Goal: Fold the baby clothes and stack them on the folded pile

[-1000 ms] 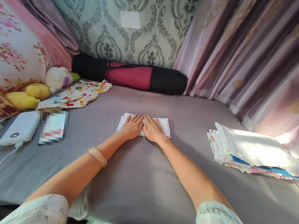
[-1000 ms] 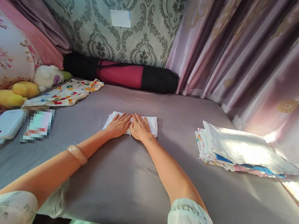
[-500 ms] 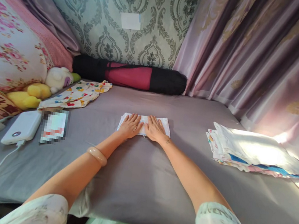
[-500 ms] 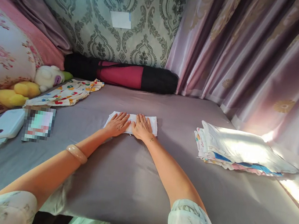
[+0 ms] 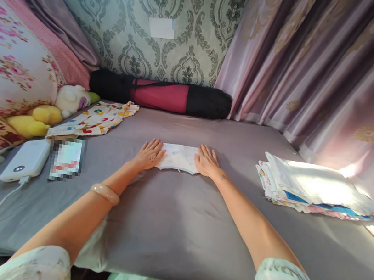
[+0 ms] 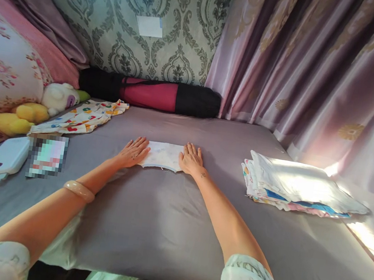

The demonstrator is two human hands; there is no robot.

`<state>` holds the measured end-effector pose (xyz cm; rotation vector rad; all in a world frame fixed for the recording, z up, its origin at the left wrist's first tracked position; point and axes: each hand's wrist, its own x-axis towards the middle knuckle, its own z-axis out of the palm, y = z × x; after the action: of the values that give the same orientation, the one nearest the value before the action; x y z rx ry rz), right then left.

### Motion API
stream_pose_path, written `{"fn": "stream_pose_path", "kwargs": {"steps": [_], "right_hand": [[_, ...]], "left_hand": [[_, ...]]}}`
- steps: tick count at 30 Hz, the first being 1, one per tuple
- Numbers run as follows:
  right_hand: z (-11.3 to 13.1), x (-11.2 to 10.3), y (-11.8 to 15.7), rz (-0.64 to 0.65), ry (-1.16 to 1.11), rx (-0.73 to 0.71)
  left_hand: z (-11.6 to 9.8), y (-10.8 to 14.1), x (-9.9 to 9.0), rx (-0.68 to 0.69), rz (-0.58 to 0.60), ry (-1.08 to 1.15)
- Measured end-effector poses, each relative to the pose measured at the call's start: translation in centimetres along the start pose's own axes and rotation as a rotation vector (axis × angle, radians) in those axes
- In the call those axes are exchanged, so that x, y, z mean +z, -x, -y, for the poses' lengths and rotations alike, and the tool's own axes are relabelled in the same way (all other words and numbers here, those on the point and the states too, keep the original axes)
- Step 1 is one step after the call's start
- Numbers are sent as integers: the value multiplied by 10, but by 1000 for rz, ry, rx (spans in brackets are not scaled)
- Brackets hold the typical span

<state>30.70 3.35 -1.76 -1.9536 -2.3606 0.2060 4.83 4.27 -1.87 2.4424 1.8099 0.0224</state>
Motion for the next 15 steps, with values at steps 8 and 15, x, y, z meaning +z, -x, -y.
{"fn": "stream_pose_path", "kwargs": {"steps": [8, 15], "right_hand": [[0, 2, -1, 9, 3, -3], [9, -12, -3, -73, -34, -34]], "left_hand": [[12, -3, 5, 6, 15, 23], [-12, -4, -11, 56, -134, -51]]}}
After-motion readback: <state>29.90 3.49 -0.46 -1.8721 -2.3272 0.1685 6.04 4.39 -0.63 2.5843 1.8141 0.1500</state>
